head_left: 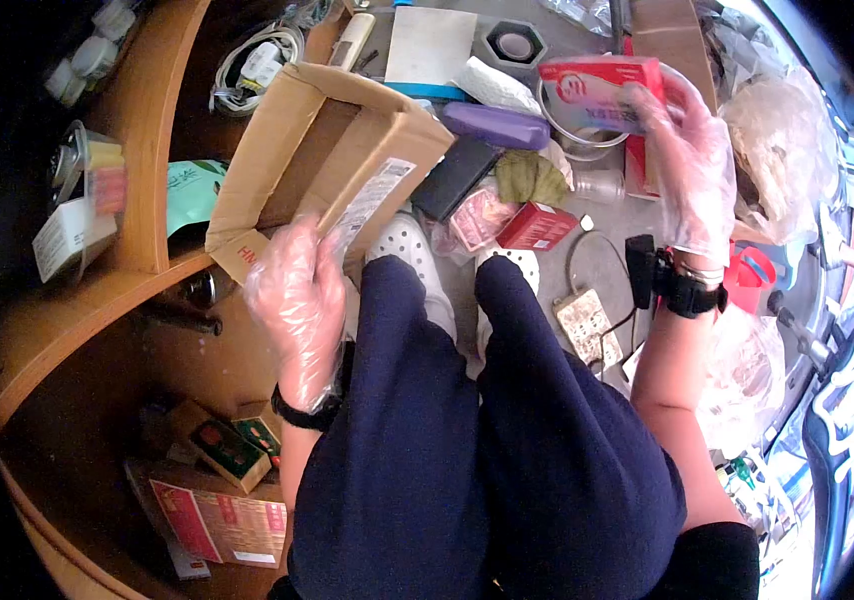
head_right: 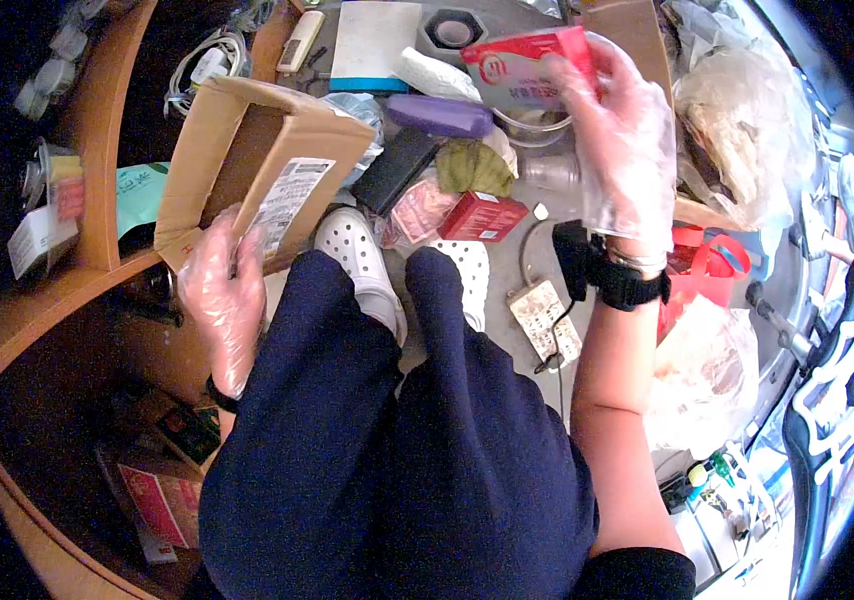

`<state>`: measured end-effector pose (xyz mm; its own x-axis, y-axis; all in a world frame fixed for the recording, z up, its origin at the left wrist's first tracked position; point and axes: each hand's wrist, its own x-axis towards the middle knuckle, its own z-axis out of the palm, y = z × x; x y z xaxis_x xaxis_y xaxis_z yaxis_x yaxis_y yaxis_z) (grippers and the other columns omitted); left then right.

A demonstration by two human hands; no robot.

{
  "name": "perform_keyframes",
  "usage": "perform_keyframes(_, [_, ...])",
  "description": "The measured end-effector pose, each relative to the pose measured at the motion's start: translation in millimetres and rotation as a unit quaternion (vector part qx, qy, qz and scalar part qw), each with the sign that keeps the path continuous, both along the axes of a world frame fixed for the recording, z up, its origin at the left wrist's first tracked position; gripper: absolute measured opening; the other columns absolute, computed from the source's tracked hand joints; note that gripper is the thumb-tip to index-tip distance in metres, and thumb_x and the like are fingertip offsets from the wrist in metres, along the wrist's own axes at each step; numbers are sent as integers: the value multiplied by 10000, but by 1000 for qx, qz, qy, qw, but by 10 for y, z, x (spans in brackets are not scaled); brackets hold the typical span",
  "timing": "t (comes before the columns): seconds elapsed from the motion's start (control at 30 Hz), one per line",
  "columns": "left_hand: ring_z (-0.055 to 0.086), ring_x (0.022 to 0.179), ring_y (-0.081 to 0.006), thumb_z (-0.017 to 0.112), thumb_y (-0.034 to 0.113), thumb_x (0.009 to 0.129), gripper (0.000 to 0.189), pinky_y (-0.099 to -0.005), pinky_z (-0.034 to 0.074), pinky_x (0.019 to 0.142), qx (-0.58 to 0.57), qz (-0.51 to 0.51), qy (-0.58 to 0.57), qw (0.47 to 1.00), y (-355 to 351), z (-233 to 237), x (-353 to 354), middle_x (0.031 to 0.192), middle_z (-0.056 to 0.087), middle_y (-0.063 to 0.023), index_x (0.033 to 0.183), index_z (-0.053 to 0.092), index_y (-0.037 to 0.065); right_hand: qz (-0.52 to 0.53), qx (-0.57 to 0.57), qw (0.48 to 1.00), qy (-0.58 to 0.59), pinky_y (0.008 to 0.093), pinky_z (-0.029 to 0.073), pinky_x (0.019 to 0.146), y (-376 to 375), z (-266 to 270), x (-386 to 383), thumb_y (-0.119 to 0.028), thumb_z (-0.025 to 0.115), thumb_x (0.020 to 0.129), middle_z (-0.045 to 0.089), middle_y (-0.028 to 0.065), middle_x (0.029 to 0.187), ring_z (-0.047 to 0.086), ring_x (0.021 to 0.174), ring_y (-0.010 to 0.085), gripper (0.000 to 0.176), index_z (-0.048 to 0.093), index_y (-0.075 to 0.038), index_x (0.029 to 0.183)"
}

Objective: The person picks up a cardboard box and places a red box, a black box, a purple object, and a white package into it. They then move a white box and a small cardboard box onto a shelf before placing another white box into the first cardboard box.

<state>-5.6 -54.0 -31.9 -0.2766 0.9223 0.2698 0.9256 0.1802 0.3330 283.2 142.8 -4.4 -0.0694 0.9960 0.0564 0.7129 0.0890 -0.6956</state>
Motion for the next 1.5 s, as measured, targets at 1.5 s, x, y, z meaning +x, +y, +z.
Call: perform_keyframes(1.5, [622,822,-254,732,231,781,317,-411,490,800,19,-191,13,981,275,-312,259,848,620,-65,1049,643,88,380,167,909,-24,413,540,662,-473,-344,-775,-122,666,822,672,89,948,678,813,307,268,660,-121,1089])
